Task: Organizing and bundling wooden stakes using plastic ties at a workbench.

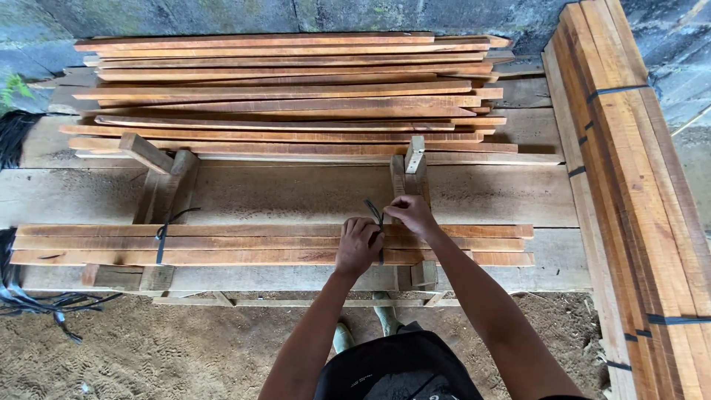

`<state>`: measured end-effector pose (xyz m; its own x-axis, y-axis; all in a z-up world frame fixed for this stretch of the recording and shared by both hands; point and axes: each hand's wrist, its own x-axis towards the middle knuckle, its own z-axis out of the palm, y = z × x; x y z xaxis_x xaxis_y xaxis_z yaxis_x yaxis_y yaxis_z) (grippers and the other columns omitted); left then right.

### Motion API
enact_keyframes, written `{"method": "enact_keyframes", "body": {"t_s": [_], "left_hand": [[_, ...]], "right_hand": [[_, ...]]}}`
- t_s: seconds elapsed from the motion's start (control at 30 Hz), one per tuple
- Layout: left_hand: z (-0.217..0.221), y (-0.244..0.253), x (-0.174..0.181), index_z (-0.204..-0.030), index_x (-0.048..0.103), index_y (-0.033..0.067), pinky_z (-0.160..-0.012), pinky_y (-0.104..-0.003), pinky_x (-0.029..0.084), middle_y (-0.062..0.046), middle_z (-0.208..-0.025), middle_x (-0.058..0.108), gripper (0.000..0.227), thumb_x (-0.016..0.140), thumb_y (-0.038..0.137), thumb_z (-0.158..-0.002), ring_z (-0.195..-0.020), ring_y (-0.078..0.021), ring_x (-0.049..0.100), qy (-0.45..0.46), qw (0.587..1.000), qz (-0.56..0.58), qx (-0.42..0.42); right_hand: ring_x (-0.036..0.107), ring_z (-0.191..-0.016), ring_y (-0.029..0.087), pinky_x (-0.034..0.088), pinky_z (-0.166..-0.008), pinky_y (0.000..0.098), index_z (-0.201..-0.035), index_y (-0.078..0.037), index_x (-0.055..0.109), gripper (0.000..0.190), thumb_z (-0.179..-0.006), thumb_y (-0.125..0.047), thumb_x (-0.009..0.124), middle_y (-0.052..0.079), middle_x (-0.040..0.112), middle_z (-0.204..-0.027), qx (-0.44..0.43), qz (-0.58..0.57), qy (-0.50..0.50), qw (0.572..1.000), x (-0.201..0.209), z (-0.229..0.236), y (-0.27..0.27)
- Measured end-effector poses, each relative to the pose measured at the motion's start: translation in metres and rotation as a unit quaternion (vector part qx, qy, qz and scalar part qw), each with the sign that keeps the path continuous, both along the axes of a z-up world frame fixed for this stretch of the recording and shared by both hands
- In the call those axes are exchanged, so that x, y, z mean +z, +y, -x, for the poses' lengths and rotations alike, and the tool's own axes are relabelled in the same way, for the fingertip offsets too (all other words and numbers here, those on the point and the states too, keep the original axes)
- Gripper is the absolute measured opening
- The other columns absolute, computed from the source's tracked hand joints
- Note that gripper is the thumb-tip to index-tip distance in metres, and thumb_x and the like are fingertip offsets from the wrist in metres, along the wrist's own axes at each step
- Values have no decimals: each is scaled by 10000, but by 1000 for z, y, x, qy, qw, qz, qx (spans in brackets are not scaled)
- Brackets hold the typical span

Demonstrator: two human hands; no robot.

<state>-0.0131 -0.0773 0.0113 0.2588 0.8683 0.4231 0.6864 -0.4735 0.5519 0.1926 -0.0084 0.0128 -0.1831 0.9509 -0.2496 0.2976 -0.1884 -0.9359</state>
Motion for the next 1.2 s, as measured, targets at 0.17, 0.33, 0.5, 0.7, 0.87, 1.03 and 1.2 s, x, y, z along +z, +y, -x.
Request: {"method": "enact_keyframes", "body": {"t_s": [0.17,0.33,0.5,0.7,0.87,1.03,1.2], "left_hand": [[5,4,3,-982,697,128,-1111,-413,383,-40,-1078,624,234,623,347,-1020,-1105,-215,556,-70,994,86,-12],[4,4,21,-982,734,134,-1158,-437,328,-18,-1085,664,303,674,430,-986,-1102,-197,543,-45,992,118,-14],[6,7,24,-983,731,164,-1151,-420,324,2,-1073,650,306,633,449,-1029,-1094,-174,532,-38,993,105,-32],[6,6,33,-933,694,150,-1142,-413,330,-17,-1024,630,357,515,407,-1106,-1050,-179,542,-28,994,100,-40],[6,7,12,-886,644,133,-1064,-392,382,-45,-970,598,376,452,350,-1125,-983,-207,533,-31,993,104,-55],[9,7,23,-819,583,139,-982,-377,417,-42,-884,548,348,450,286,-1106,-901,-207,526,-31,994,82,-66],[6,9,26,-777,558,124,-925,-392,441,-62,-837,530,287,494,200,-1046,-849,-237,536,-34,996,42,-73]], "right_hand": [[718,-870,281,628,-743,438,-953,-5,733,297,-808,-181,924,166,709,-904,-98,52,135,985,12,8,2],[726,-892,258,629,-762,377,-929,-5,713,356,-744,-163,972,138,718,-916,-151,105,194,964,8,12,9],[639,-788,177,528,-695,293,-958,-76,731,176,-956,-252,743,60,650,-868,-112,201,151,961,12,26,21],[477,-604,175,482,-607,383,-725,-163,585,305,-1002,-279,537,-29,409,-683,-123,232,181,948,-40,40,54],[224,-453,107,251,-465,343,-628,-211,331,365,-920,-308,527,-68,207,-587,-251,255,146,922,-47,71,71],[442,-405,154,375,-436,407,-854,-96,524,286,-952,-335,647,14,431,-649,-335,217,34,916,-139,73,98],[481,-287,199,380,-330,386,-506,-89,591,473,-890,-359,645,112,500,-412,-234,206,-72,947,-145,67,94]]}}
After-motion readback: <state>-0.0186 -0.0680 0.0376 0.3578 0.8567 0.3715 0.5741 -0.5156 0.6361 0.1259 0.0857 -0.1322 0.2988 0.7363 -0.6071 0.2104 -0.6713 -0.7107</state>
